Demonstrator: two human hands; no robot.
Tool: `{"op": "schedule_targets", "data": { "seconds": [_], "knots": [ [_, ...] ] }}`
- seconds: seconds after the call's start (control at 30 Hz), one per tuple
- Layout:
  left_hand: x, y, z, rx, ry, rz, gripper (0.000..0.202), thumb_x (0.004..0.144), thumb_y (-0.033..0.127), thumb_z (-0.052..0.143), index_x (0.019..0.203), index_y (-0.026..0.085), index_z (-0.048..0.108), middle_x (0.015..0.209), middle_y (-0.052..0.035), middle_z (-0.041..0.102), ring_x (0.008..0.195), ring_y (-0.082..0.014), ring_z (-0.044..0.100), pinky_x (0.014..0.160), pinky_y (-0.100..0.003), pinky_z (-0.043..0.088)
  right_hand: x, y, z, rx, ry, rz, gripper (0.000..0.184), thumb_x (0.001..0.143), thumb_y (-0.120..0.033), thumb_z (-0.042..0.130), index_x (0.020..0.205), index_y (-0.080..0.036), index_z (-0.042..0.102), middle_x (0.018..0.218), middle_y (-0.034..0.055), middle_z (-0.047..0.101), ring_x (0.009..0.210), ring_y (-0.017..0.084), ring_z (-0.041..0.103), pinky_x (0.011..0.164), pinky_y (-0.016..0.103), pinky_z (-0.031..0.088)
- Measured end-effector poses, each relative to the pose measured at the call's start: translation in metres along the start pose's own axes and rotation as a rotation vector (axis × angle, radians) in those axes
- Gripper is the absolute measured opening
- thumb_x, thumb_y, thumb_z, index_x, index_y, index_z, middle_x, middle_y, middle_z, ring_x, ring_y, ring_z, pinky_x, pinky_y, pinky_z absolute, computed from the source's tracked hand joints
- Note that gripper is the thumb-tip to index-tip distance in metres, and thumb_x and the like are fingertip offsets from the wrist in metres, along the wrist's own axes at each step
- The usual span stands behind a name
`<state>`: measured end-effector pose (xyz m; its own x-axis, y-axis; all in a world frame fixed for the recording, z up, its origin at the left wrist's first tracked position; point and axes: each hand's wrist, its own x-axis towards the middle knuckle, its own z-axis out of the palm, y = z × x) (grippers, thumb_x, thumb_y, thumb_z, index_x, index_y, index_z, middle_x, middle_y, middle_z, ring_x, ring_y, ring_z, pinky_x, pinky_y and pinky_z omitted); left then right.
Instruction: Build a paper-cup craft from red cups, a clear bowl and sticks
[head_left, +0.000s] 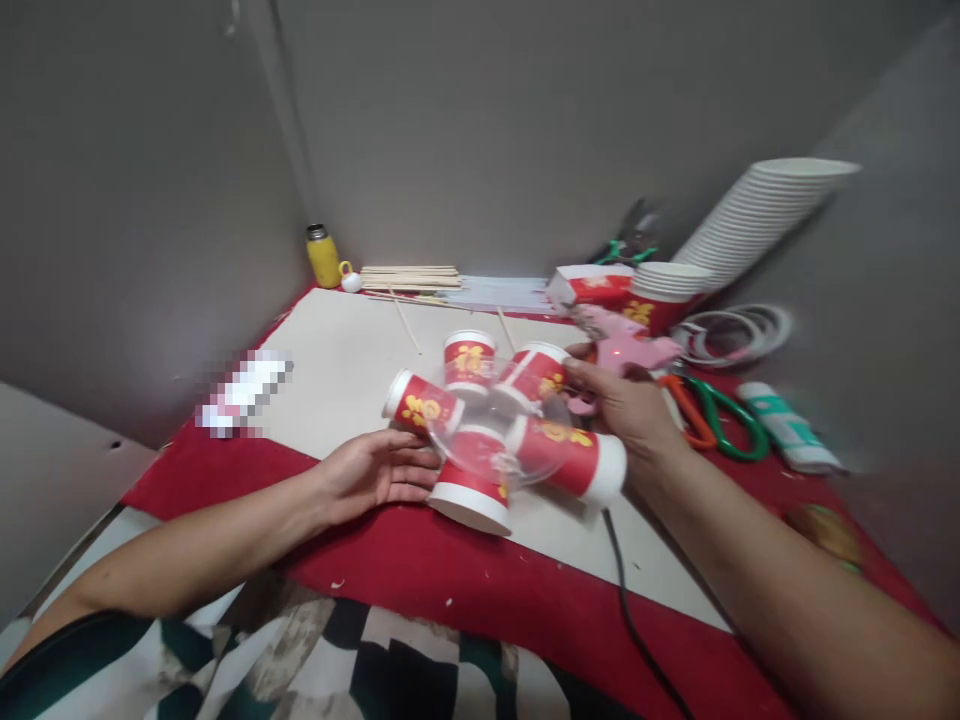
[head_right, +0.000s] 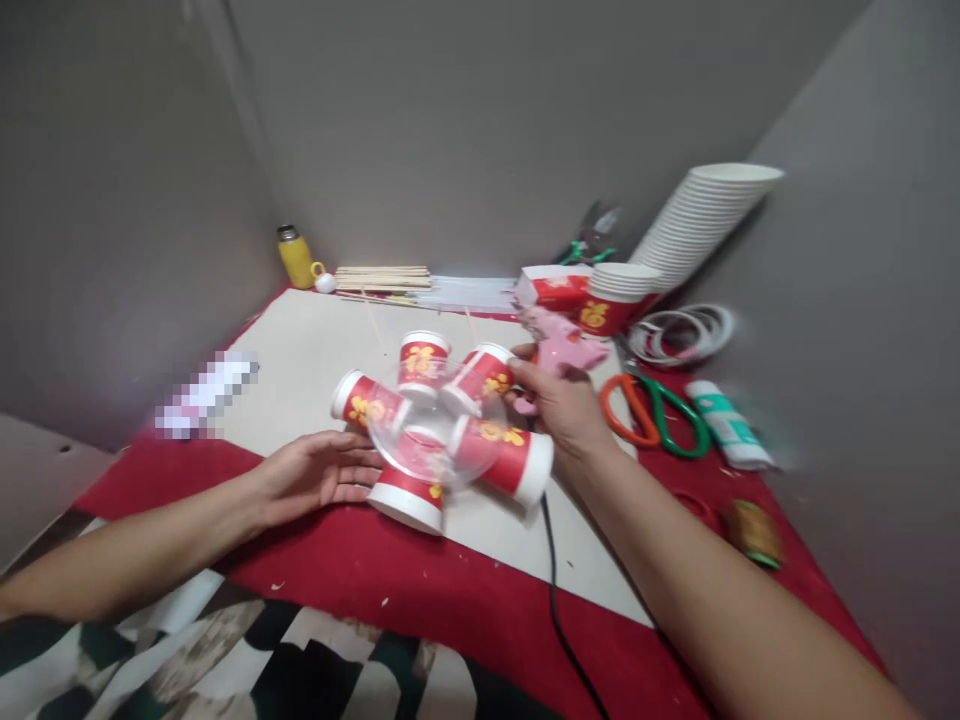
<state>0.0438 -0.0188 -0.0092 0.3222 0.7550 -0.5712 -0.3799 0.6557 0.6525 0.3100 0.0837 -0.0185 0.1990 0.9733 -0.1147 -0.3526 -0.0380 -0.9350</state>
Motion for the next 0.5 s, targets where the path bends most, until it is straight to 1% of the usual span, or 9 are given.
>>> {"op": "schedule_targets", "data": {
  "seconds": [0.03,0.07,0.13,0.23,0.3,0.37,0.43,0.5],
  "knots": [
    [0.004,-0.001,-0.002,0.019,-0.024,-0.004,0.020,0.083,0.022,0.063,0.096,0.007,0.068,0.093,-0.0137,0.071,0.076,-0.0183,0.070,0.075,-0.032,0.057,0.000,0.000,0.001,0.013,0.005,-0.007,0.031,0.055,-0.017,0.083,0.082,-0.016,0.068,0.066,-0.0011,0.065,0.053,0.011,0.061,0.045,0.019,0.053],
    [0.008,-0.001,-0.003,0.043,-0.045,-0.005,0.018,0.082,0.019,0.063,0.094,0.007,0.068,0.089,-0.0128,0.070,0.072,-0.0166,0.068,0.071,-0.030,0.056,0.000,-0.001,0.002,0.044,0.045,-0.008,0.029,0.053,-0.015,0.083,0.078,-0.015,0.069,0.065,-0.0005,0.065,0.053,0.011,0.060,0.045,0.019,0.054],
    [0.016,-0.001,-0.005,0.095,-0.067,0.022,0.014,0.079,0.014,0.062,0.090,0.007,0.068,0.083,-0.0114,0.069,0.068,-0.0151,0.066,0.066,-0.028,0.054,-0.002,-0.003,0.005,0.081,0.052,0.014,0.027,0.052,-0.011,0.081,0.076,-0.015,0.069,0.065,-0.0010,0.062,0.052,0.010,0.057,0.044,0.018,0.053],
    [0.024,0.002,-0.003,0.136,-0.097,0.040,0.011,0.076,0.011,0.062,0.085,0.007,0.068,0.077,-0.0113,0.068,0.067,-0.0157,0.066,0.066,-0.027,0.054,-0.007,-0.007,0.012,0.168,0.062,0.049,0.030,0.049,-0.005,0.079,0.075,-0.015,0.066,0.072,-0.0014,0.061,0.054,0.009,0.056,0.042,0.019,0.052],
    [0.030,0.004,0.000,0.127,-0.114,0.049,0.013,0.075,0.010,0.064,0.087,0.007,0.069,0.079,-0.0120,0.069,0.071,-0.0168,0.068,0.070,-0.029,0.056,-0.010,-0.009,0.016,0.211,0.064,0.044,0.033,0.047,-0.004,0.079,0.075,-0.015,0.064,0.077,-0.0010,0.060,0.056,0.009,0.057,0.041,0.018,0.051],
    [0.038,0.004,0.003,0.113,-0.120,0.066,0.018,0.074,0.008,0.066,0.091,0.008,0.069,0.084,-0.0127,0.071,0.073,-0.0177,0.069,0.075,-0.032,0.058,-0.012,-0.011,0.018,0.230,0.041,0.021,0.036,0.045,-0.006,0.081,0.075,-0.015,0.063,0.077,-0.0012,0.058,0.057,0.009,0.057,0.040,0.017,0.049],
    [0.047,0.004,0.005,0.107,-0.128,0.083,0.021,0.072,0.006,0.067,0.093,0.008,0.069,0.087,-0.0127,0.072,0.074,-0.0182,0.070,0.075,-0.034,0.058,-0.012,-0.011,0.018,0.242,0.007,0.019,0.037,0.044,-0.007,0.082,0.074,-0.015,0.061,0.076,-0.0017,0.057,0.057,0.008,0.056,0.040,0.015,0.048],
    [0.056,0.005,0.006,0.107,-0.147,0.093,0.022,0.072,0.004,0.068,0.093,0.009,0.068,0.088,-0.0124,0.072,0.073,-0.0185,0.070,0.074,-0.034,0.058,-0.010,-0.012,0.016,0.198,0.030,-0.028,0.036,0.045,-0.009,0.083,0.072,-0.015,0.061,0.074,-0.0015,0.058,0.056,0.008,0.056,0.040,0.016,0.048]
  ]
}}
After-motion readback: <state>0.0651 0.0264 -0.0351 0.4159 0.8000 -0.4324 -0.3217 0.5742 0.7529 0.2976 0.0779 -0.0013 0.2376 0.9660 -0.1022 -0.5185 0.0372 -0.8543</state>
